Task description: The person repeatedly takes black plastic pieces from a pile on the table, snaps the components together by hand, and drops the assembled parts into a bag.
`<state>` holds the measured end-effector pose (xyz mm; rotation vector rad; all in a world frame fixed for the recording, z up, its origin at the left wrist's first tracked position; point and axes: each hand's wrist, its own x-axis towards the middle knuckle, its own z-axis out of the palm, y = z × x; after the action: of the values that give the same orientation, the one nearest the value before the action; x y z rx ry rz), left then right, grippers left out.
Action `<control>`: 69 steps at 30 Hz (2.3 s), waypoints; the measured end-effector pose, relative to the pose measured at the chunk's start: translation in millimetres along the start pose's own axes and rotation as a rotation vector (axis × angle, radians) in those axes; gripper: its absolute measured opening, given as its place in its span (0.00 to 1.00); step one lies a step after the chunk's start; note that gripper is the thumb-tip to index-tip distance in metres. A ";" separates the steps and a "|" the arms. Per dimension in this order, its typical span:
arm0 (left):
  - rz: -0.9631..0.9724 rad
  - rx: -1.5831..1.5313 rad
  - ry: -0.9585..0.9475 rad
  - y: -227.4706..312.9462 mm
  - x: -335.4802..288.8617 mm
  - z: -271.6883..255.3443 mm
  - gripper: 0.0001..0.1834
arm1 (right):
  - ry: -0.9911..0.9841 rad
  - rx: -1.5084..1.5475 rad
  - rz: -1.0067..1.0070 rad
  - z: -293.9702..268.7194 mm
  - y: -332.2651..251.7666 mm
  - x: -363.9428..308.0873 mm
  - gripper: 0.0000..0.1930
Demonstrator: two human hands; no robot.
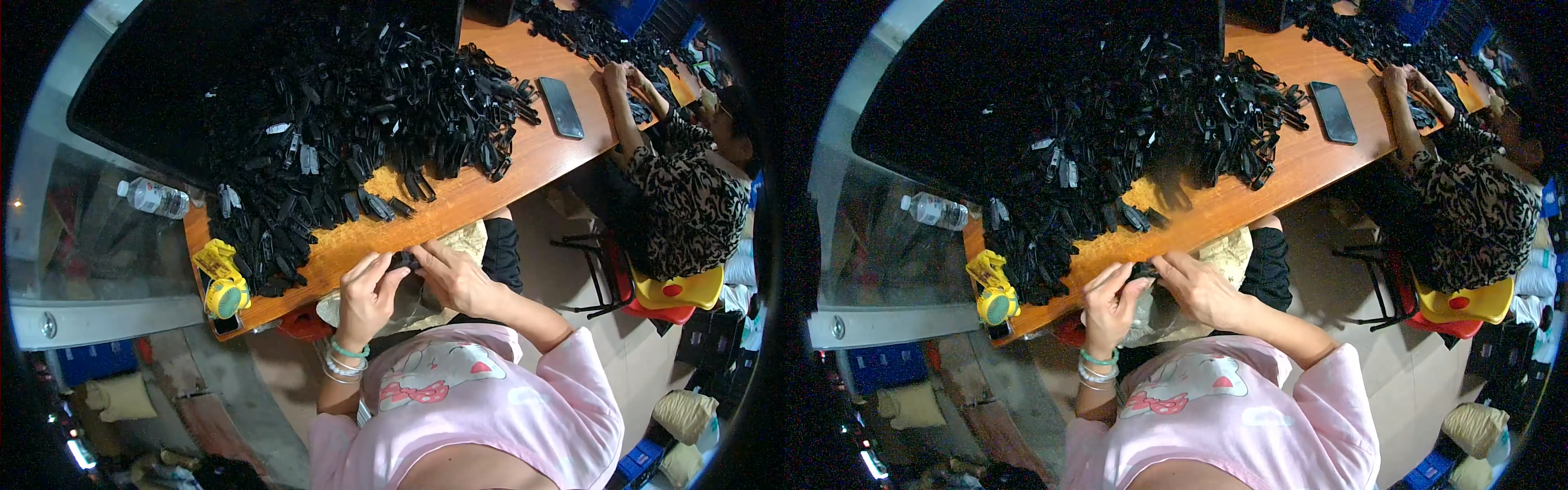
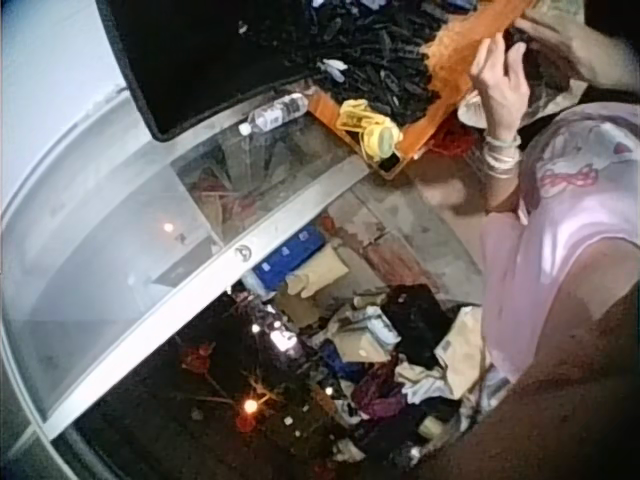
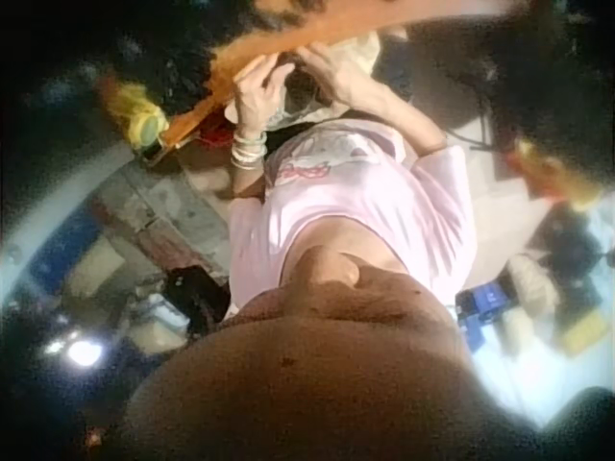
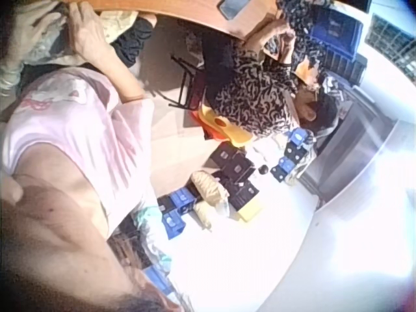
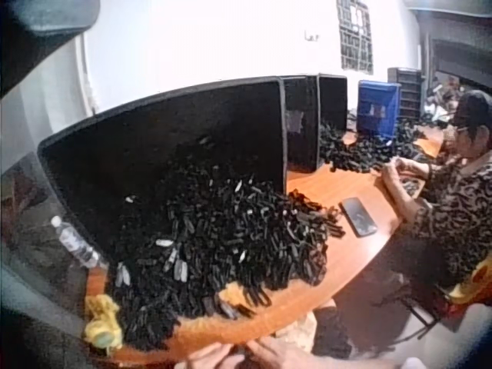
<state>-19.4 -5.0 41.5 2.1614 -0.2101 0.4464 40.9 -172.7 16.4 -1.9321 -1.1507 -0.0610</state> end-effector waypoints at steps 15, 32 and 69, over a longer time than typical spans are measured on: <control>-0.617 -1.081 0.107 -21.7 -13.1 36.9 0.14 | 0.250 0.346 0.271 16.5 15.6 -3.6 0.11; -0.731 -1.533 0.195 -36.3 -10.6 50.4 0.17 | 0.333 0.281 0.140 22.3 22.0 11.1 0.15; -0.243 0.402 0.188 -93.7 29.6 33.3 0.15 | 0.404 -0.147 0.490 5.7 77.5 8.6 0.09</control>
<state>44.7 23.5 -34.9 2.4754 0.2667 0.5849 100.8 -178.4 -33.5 -2.1543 -0.4041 -0.2631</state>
